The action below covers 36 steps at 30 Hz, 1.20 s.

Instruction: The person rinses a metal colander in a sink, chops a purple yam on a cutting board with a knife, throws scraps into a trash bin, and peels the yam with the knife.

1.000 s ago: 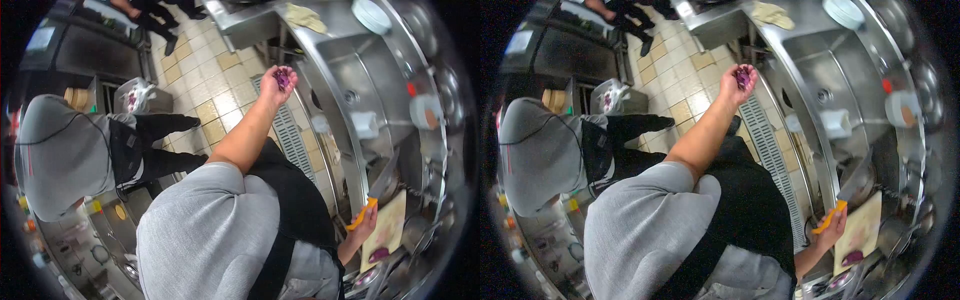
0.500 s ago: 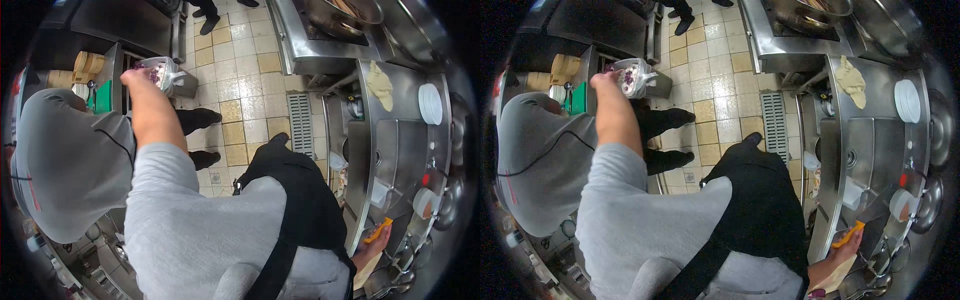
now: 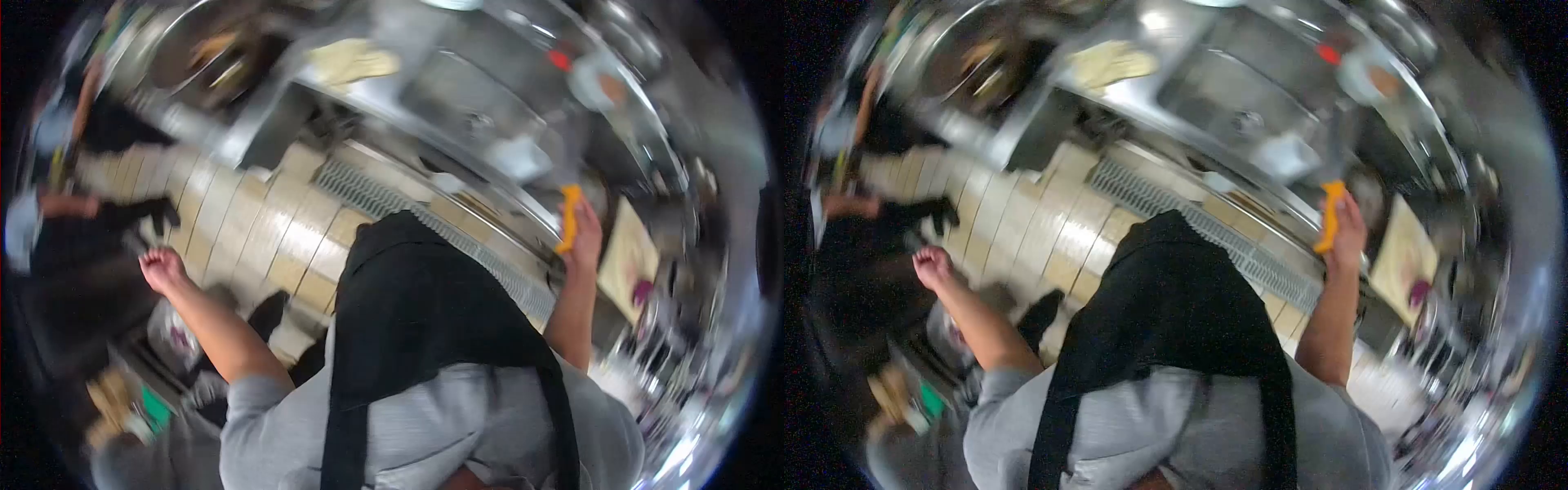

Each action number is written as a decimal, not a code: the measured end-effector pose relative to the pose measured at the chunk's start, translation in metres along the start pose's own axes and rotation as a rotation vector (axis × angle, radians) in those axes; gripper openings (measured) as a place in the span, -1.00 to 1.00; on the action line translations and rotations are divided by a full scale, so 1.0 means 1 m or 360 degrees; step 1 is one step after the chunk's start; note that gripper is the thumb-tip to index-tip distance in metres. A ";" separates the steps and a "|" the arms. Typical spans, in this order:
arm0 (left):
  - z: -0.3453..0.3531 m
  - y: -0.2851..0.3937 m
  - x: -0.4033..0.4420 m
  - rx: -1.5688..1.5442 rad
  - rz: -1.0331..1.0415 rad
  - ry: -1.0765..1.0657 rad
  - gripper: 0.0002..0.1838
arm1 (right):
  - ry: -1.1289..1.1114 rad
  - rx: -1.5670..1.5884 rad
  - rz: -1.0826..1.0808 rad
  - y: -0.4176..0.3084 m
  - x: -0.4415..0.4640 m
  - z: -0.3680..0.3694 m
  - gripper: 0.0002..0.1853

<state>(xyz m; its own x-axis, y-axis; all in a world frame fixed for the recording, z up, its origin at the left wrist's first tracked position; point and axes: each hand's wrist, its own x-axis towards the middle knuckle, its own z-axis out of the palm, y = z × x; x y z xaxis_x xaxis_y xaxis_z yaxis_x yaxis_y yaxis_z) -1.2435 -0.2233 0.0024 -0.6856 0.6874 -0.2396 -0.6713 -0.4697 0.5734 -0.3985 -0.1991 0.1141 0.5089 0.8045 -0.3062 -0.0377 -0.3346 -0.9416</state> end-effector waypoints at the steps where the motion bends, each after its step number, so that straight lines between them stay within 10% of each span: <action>1: 0.035 -0.048 -0.010 -0.0057 -0.0188 -0.0097 -0.59 | 0.0055 0.0041 0.0020 -0.003 -0.011 -0.006 -0.53; 9: 0.288 -0.361 -0.221 0.0474 -0.1199 -0.0513 -0.64 | 0.0409 0.0277 -0.0058 0.007 -0.099 -0.127 -0.54; 16: 0.369 -0.568 -0.431 0.0771 -0.1947 -0.1296 -0.67 | 0.0807 0.0451 -0.0048 0.048 -0.164 -0.207 -0.53; 36: 0.489 -0.962 -0.724 0.1111 -0.2302 -0.1860 -0.93 | 0.1283 0.0662 0.0247 0.055 -0.129 -0.271 -0.51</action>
<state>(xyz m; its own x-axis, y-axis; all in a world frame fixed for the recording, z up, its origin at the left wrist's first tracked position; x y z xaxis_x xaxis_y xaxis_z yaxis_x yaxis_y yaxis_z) 0.0365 0.0017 0.0071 0.8502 0.3904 -0.3531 -0.0532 0.7310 0.6803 -0.2334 -0.4544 0.1400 0.9119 0.1279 -0.3901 -0.3824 -0.0809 -0.9205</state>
